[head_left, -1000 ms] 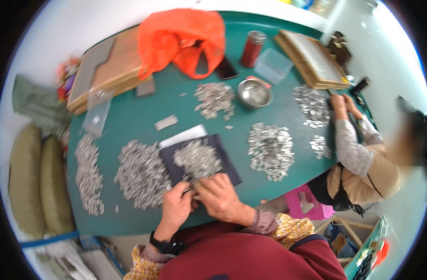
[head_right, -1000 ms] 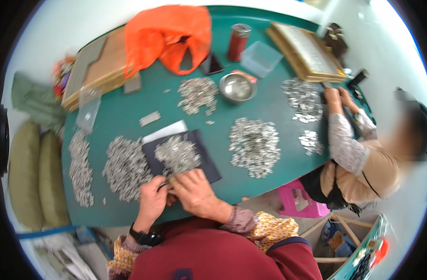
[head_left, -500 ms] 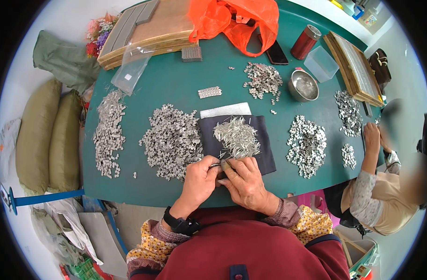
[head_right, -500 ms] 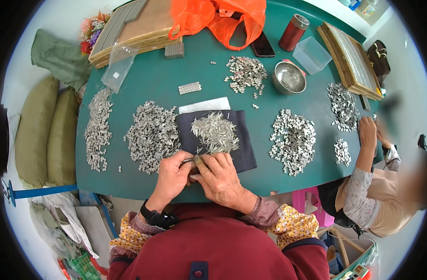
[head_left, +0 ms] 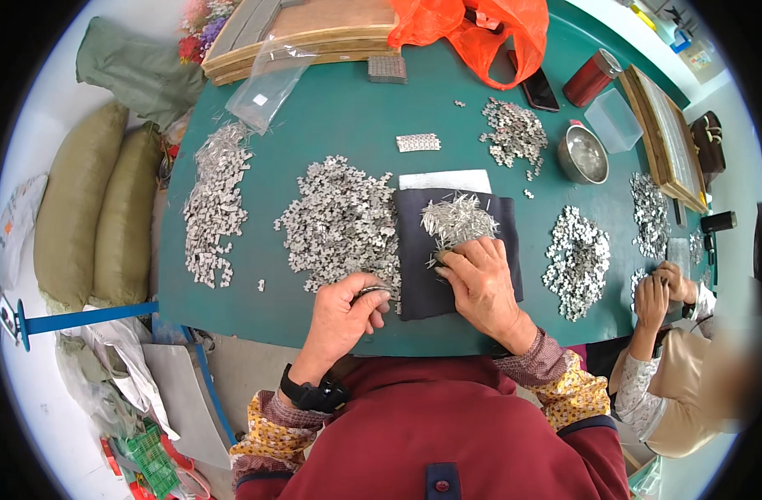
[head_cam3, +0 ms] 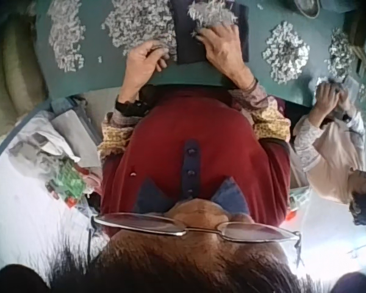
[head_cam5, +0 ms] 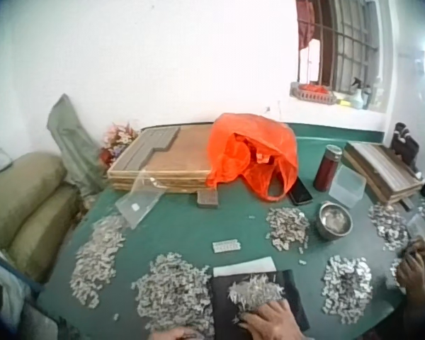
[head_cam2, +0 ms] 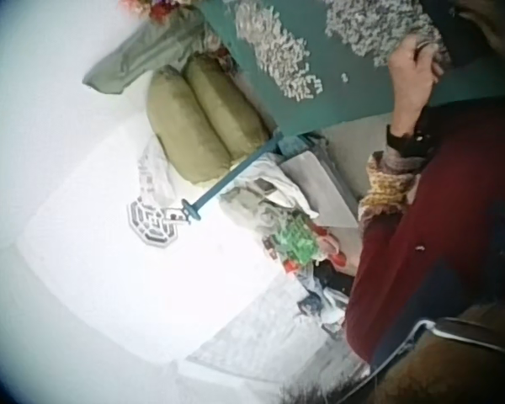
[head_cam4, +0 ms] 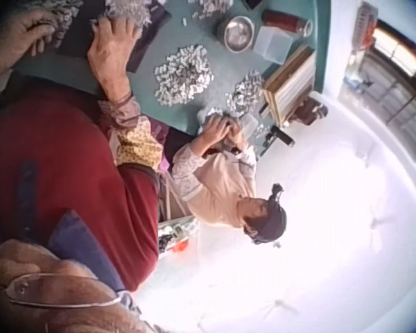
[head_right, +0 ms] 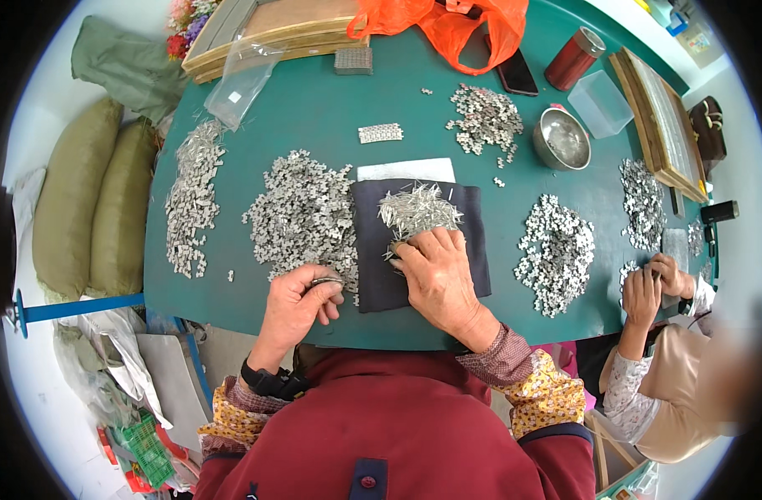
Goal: The person is sorting and arranging small metal fasteners into piles and bags on a green workspace desk.
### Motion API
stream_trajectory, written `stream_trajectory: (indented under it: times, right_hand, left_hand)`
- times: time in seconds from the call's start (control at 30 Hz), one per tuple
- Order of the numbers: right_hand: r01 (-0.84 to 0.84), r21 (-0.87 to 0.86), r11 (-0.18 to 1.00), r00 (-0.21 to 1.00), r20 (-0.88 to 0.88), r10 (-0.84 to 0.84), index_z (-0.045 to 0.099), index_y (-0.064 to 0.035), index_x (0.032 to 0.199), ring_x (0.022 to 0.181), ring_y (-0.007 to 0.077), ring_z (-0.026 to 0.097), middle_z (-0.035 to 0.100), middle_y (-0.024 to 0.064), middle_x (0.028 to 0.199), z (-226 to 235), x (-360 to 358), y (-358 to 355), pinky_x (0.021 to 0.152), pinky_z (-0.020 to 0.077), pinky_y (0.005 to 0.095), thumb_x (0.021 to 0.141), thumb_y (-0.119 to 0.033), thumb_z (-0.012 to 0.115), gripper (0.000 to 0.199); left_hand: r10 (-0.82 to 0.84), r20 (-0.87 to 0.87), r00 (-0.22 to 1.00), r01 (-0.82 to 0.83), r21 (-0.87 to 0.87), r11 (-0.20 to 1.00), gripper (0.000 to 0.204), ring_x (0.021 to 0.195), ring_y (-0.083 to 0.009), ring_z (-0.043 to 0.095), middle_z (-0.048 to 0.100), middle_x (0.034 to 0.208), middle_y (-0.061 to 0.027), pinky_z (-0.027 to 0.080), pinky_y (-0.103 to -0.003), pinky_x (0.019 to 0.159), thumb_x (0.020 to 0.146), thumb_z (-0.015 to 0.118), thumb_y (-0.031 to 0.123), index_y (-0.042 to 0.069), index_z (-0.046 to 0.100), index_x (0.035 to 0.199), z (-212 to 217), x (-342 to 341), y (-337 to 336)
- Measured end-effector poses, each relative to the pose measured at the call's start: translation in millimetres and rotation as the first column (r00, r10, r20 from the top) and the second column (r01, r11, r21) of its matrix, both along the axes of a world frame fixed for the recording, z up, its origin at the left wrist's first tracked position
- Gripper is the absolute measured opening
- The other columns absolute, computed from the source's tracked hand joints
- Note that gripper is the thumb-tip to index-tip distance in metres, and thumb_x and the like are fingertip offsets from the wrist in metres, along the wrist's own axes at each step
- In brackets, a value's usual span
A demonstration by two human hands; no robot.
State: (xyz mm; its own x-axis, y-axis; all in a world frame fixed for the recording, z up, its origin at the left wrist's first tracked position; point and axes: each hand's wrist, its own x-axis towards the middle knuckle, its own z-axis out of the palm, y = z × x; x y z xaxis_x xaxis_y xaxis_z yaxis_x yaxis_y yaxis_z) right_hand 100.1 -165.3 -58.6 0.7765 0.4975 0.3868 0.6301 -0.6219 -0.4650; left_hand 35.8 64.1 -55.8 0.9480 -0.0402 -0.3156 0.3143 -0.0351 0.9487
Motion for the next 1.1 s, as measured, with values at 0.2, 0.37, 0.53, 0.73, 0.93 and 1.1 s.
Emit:
stream_trajectory:
  times: [0.2,0.37,0.53,0.73,0.93,1.1]
  right_hand:
    - [-0.024,-0.124,0.992,0.998,0.059,0.031,0.068,-0.0052,0.096,0.082,0.0251,0.054,0.058,0.0054,0.086,-1,4,12,0.076,0.0379,0.0389,0.079,-0.006,0.071,0.018]
    - [0.006,-0.154,0.988,0.99,0.142,0.017,0.063,-0.0056,0.092,0.083,0.0263,0.052,0.053,0.0076,0.085,-11,11,14,0.078,0.0375,0.04,0.078,-0.004,0.064,0.014]
    - [0.05,-0.07,0.996,0.994,0.103,-0.043,0.06,-0.0045,0.091,0.081,0.0278,0.052,0.056,0.0079,0.085,-7,10,13,0.076,0.0376,0.0397,0.081,-0.002,0.065,0.012]
    - [0.051,-0.062,0.997,0.994,0.101,-0.045,0.062,-0.0072,0.092,0.083,0.0266,0.052,0.055,0.0069,0.088,-8,11,6,0.077,0.0368,0.0401,0.081,-0.004,0.064,0.012]
    - [-0.023,-0.129,0.991,0.993,0.114,0.038,0.063,-0.0076,0.092,0.085,0.0257,0.052,0.054,0.0069,0.088,-13,17,5,0.076,0.0365,0.0397,0.079,-0.004,0.063,0.014]
    - [0.117,-0.288,0.951,0.983,0.173,-0.069,0.064,-0.0066,0.096,0.087,0.0255,0.052,0.054,0.007,0.09,-7,14,5,0.078,0.0368,0.0397,0.073,-0.002,0.06,0.024]
  left_hand:
    - [0.013,-0.037,0.999,-0.014,-0.035,0.999,0.011,0.06,-0.0097,0.064,0.068,0.077,-0.0077,0.05,-0.022,0.05,0.094,0.062,0.006,-0.003,0.067,0.099,-2,-5,-3]
    - [-0.025,0.001,1.0,0.025,-0.056,0.998,0.011,0.062,-0.0084,0.063,0.067,0.077,-0.0052,0.049,-0.021,0.051,0.095,0.062,0.007,-0.001,0.068,0.098,-5,-4,-11]
    - [-0.056,0.01,0.998,0.056,-0.035,0.998,0.01,0.062,-0.0076,0.063,0.067,0.076,-0.0042,0.049,-0.021,0.052,0.095,0.063,0.008,0.0,0.069,0.098,-5,0,-17]
    - [-0.017,0.042,0.999,0.019,-0.03,0.999,0.008,0.056,-0.0074,0.061,0.065,0.07,-0.0039,0.048,-0.023,0.05,0.091,0.064,0.006,0.0,0.069,0.096,-8,0,-20]
    - [0.002,0.037,0.999,-0.001,-0.03,1.0,0.009,0.056,-0.0074,0.061,0.066,0.069,-0.0042,0.047,-0.023,0.049,0.092,0.065,0.007,0.0,0.069,0.096,-14,-3,-20]
    - [-0.038,0.035,0.999,0.038,-0.003,0.999,0.009,0.06,-0.0075,0.062,0.067,0.075,-0.004,0.049,-0.021,0.051,0.094,0.063,0.007,0.0,0.068,0.097,-14,-5,-16]
